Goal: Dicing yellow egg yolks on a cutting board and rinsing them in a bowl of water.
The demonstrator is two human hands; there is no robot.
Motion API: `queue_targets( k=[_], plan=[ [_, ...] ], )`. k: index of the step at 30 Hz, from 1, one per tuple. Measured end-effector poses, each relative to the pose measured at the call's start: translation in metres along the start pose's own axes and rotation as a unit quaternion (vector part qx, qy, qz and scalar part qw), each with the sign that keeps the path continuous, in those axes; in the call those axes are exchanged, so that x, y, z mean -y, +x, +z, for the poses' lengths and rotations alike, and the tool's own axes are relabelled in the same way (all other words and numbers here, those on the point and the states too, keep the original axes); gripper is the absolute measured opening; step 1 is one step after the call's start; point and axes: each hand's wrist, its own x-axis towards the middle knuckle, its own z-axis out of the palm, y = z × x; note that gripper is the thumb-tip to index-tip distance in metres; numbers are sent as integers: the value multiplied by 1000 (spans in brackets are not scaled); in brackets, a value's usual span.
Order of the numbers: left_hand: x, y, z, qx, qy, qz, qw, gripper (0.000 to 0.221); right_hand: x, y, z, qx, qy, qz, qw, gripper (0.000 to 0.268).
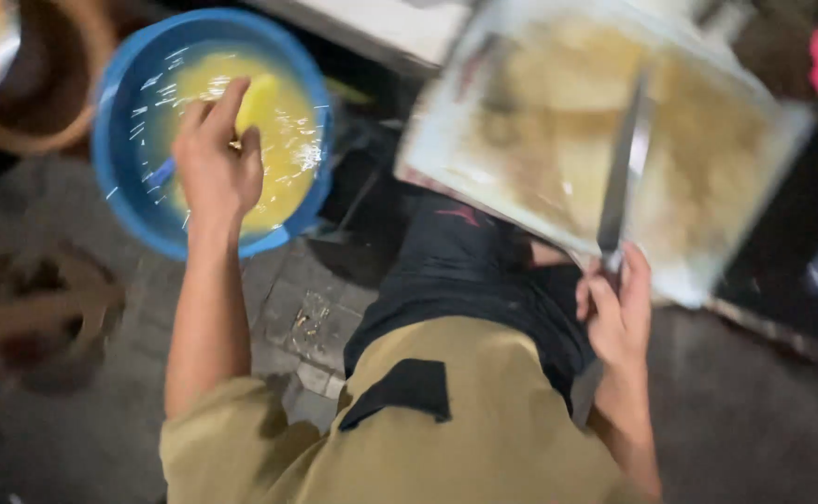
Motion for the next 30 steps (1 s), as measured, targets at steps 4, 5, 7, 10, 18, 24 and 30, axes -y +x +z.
queue_targets(
  k=[4, 5, 7, 10, 18, 24, 30],
  plan=[
    [-117, 25, 58, -16, -196, 64, 978, 12, 13, -10, -19, -92, -121, -46, 987, 47],
    [-147, 29, 78, 21, -275, 70, 959, 10, 17, -15, -21, -113, -171, -58, 977, 46],
    [-194, 24, 135, 64, -356, 80, 929, 19, 25, -21, -23, -143, -223, -68, 962, 45],
    [-251, -2, 215, 116, -445, 82, 884, 20, 39, -29, -22, -176, -240, -66, 952, 50],
    [-278, -30, 219, 131, -289, 245, 916, 21, 70, -38, -25, -154, -372, 31, 915, 49],
    [-290, 0, 221, 202, -243, 412, 855, 20, 72, -34, -34, -103, -491, -23, 865, 47],
    [-286, 3, 248, 153, -248, 444, 847, 18, 65, -34, -44, -65, -513, -19, 856, 49]
  ],
)
